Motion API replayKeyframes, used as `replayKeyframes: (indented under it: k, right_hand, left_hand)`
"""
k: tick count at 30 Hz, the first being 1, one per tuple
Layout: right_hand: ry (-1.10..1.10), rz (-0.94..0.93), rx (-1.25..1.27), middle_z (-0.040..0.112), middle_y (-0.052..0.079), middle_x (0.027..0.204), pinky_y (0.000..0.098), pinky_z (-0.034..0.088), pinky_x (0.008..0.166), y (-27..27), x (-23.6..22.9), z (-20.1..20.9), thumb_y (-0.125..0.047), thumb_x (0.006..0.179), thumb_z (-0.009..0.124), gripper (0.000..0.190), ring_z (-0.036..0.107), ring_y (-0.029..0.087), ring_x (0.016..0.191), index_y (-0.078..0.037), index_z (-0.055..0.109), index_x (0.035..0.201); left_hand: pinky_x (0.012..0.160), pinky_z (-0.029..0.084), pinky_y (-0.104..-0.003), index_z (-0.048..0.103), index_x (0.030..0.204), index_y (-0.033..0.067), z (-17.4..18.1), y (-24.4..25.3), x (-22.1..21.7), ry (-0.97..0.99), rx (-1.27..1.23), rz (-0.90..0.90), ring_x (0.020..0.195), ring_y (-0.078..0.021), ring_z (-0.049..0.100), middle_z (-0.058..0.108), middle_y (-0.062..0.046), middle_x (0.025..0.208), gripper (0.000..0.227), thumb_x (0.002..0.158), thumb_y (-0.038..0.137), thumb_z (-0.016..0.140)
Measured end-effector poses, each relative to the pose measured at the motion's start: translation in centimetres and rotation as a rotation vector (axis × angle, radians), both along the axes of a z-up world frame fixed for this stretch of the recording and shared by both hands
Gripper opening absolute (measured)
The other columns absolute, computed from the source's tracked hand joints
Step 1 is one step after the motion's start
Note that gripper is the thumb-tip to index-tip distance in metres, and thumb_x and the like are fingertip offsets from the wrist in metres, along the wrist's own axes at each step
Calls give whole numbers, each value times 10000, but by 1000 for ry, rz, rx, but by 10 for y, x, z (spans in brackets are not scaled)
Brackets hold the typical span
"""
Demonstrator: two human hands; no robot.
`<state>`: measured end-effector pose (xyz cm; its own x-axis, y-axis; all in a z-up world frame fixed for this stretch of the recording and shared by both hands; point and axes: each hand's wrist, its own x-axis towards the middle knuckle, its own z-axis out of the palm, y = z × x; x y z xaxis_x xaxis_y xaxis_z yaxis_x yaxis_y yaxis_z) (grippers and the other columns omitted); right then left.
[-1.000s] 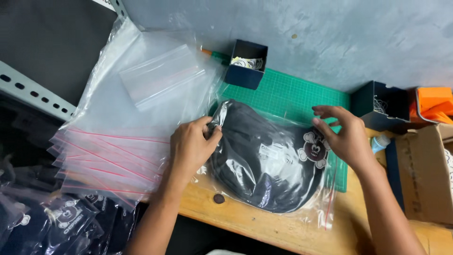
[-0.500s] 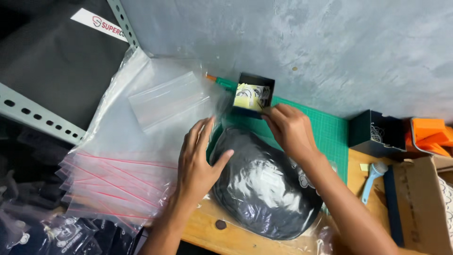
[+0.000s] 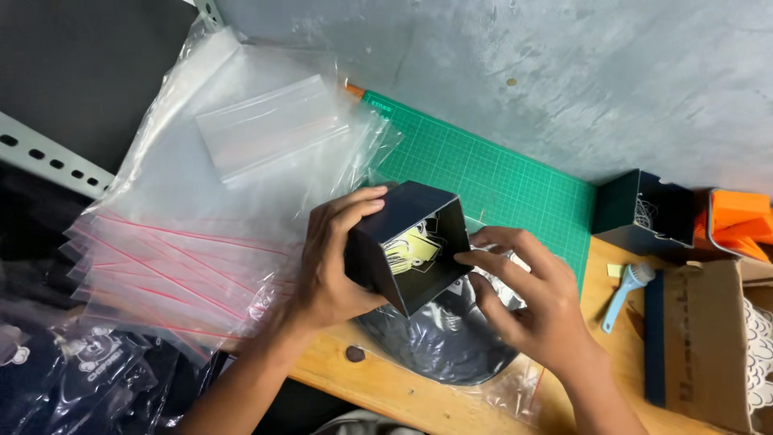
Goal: The person brushes a black crossbody bag with a small blue brush, then attaches a cartoon bear keychain to the zipper pull. The person places the bag into a clear plastic bag, adds a sticker, and seals the bag.
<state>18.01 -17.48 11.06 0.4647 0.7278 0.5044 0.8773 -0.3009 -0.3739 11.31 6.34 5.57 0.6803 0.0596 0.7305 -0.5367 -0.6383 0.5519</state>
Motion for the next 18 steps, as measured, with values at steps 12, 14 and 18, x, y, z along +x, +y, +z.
replayKeyframes:
  k: [12,14,18]
  right_hand:
    - [67,-140,72,593,260,1385,511,498,1046,28,-19,1,-72,962,665,113,613,447,1233,7,718,1022]
    - [120,-147,88,598,240,1394,499,478,1073,25,-19,1,-98,943,700,100,618,419,1231,-19,720,1002]
    - [288,-130,32,649,161,1285,447,443,1039,18,-17,-5,-151,915,720,123,589,361,1250,-50,729,985]
  left_hand:
    - [1005,421,-423,507,1305,33,-3,-8,-3,-27,106,7,1250,-315,664,605,-192,1403,608,898,378,797]
    - [1007,423,-419,505,1303,36,-3,-8,-3,-28,100,4,1244,-316,665,605,-189,1404,629,901,426,791]
    - [1011,433,-430,489,1319,39,-4,-7,-3,-28,119,-27,1236,-322,671,598,-195,1410,645,900,416,803]
